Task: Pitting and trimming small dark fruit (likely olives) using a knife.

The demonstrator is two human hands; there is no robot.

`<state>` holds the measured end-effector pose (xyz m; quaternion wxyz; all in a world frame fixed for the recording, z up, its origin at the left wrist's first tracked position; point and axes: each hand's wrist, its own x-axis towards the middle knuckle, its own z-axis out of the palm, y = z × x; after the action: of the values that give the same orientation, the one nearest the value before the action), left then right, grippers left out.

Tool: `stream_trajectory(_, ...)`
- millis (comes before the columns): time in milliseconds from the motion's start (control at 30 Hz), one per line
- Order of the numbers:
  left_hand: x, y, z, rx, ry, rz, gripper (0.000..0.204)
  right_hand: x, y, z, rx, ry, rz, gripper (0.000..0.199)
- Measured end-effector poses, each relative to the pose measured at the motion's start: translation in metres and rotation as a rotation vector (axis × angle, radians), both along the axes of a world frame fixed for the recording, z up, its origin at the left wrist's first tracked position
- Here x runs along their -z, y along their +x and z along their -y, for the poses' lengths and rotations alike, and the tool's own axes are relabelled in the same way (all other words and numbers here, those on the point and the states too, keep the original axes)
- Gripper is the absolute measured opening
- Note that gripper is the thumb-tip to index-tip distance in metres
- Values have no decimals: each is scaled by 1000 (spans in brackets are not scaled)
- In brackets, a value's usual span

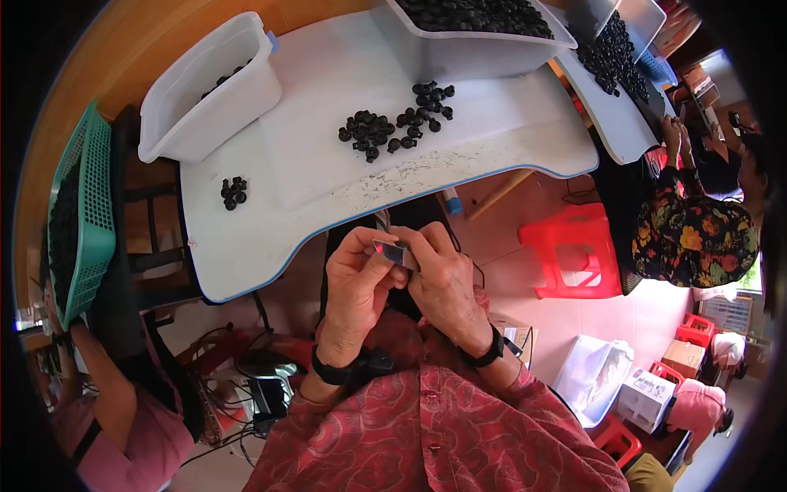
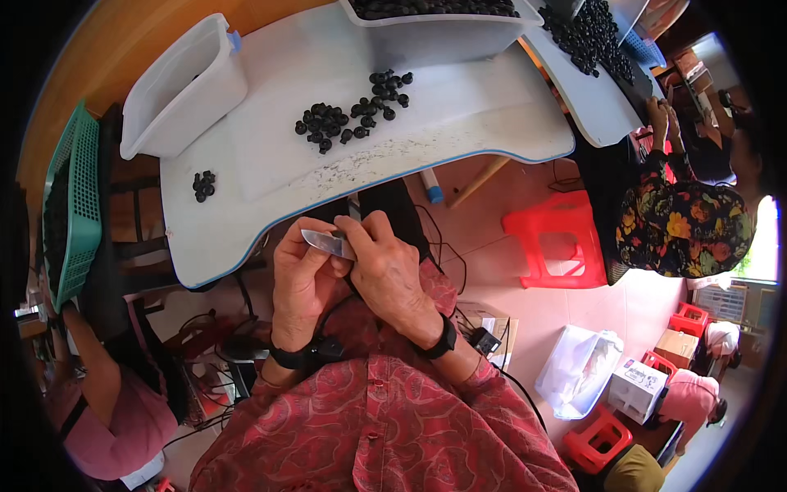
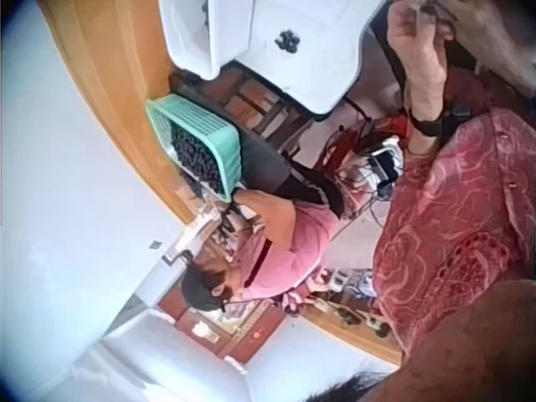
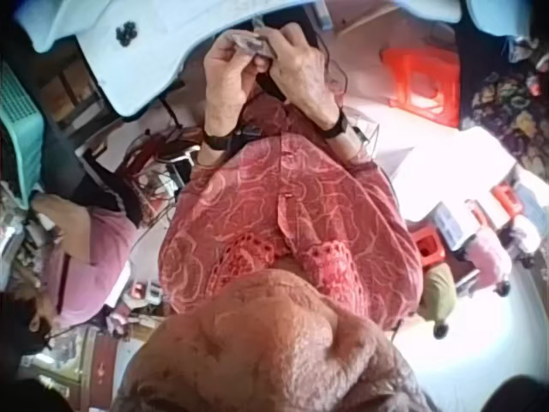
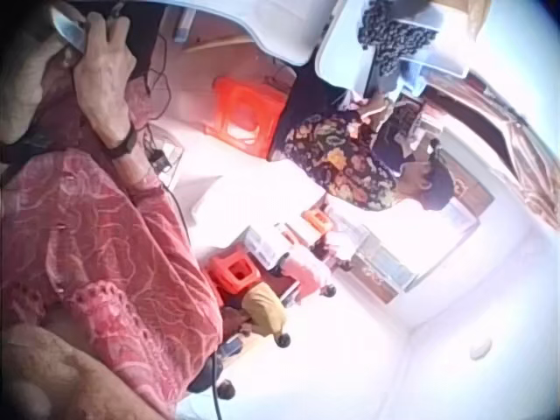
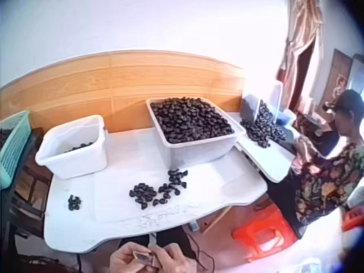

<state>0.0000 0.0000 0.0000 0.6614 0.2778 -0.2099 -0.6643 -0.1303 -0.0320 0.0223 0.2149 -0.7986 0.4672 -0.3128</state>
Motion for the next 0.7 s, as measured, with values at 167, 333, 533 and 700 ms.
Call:
stream_trajectory(167,-3,-4,0,-54,-49,17,9,-5,-1,-1,15,-25,-20,37)
stream_trajectory(333,-20,-9,-7,49,-193,25,8,15,-14,12,179,70,-109,27)
stream_trajectory(533,-10,-2,-1,6,-54,27,8,5,-12,7,77,458,566,16)
stream_trajectory(700,-5,-3,-1,-36,-12,17,8,-22,-8,1,-76,771,894,11)
